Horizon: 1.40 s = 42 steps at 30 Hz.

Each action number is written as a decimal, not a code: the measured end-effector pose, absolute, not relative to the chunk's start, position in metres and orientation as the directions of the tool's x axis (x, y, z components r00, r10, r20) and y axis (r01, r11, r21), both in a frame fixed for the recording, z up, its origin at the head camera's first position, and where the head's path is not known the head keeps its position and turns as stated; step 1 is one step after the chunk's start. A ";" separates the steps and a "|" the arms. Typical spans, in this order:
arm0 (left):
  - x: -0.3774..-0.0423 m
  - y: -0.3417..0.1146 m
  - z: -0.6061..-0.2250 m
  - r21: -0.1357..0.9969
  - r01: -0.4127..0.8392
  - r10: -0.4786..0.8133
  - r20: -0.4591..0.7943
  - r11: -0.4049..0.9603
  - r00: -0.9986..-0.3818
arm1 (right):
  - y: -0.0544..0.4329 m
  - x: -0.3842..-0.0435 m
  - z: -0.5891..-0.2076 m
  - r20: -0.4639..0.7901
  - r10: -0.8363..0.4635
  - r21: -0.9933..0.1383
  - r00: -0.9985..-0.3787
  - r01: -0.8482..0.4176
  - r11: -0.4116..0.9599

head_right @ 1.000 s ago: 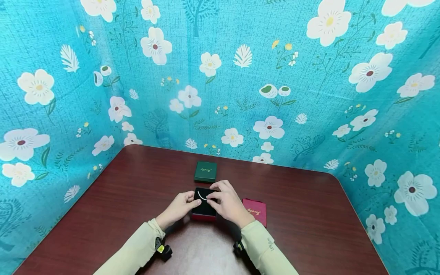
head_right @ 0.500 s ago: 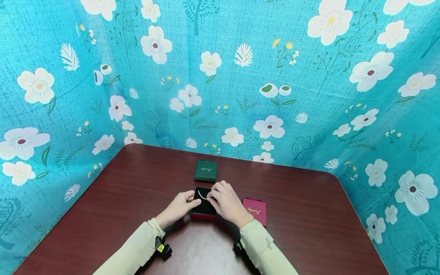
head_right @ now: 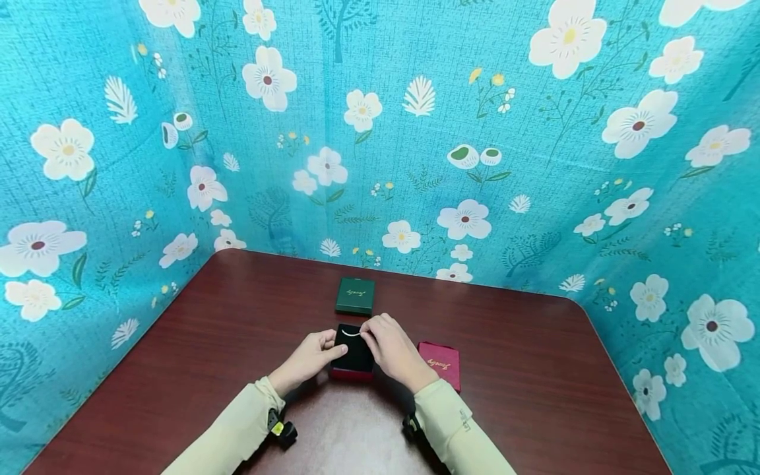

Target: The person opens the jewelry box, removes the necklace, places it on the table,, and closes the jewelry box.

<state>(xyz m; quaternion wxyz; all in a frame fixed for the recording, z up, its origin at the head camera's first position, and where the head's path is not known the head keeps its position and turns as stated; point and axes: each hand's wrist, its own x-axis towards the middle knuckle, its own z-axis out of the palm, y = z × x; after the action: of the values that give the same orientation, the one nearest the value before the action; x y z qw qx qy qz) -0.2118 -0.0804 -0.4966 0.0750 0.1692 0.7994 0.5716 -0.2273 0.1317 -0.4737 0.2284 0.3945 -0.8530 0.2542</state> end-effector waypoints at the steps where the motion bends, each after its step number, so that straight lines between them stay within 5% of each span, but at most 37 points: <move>1: -0.212 -0.081 -0.497 0.937 0.195 0.359 0.082 0.290 -0.930 | 0.132 -0.228 -0.474 0.597 -0.555 -0.256 -0.580 -0.793 0.553; 7: -0.211 -0.082 -0.500 0.928 0.266 0.381 0.154 0.260 -0.912 | 0.132 -0.229 -0.473 0.629 -0.555 -0.257 -0.545 -0.819 0.513; 25: -0.209 -0.082 -0.492 0.942 0.185 0.387 0.066 0.279 -0.920 | 0.133 -0.232 -0.469 0.632 -0.476 -0.317 -0.611 -0.765 0.561; 42: -0.208 -0.082 -0.490 0.939 0.188 0.391 0.063 0.288 -0.918 | 0.138 -0.239 -0.467 0.632 -0.523 -0.270 -0.573 -0.794 0.544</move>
<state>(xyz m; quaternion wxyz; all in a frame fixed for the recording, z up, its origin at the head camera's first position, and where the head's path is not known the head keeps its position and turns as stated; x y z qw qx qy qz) -0.2081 -0.0818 -0.4898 0.0896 0.1816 0.7976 0.5682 -0.2385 0.1379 -0.4675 0.2472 0.3906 -0.8431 0.2749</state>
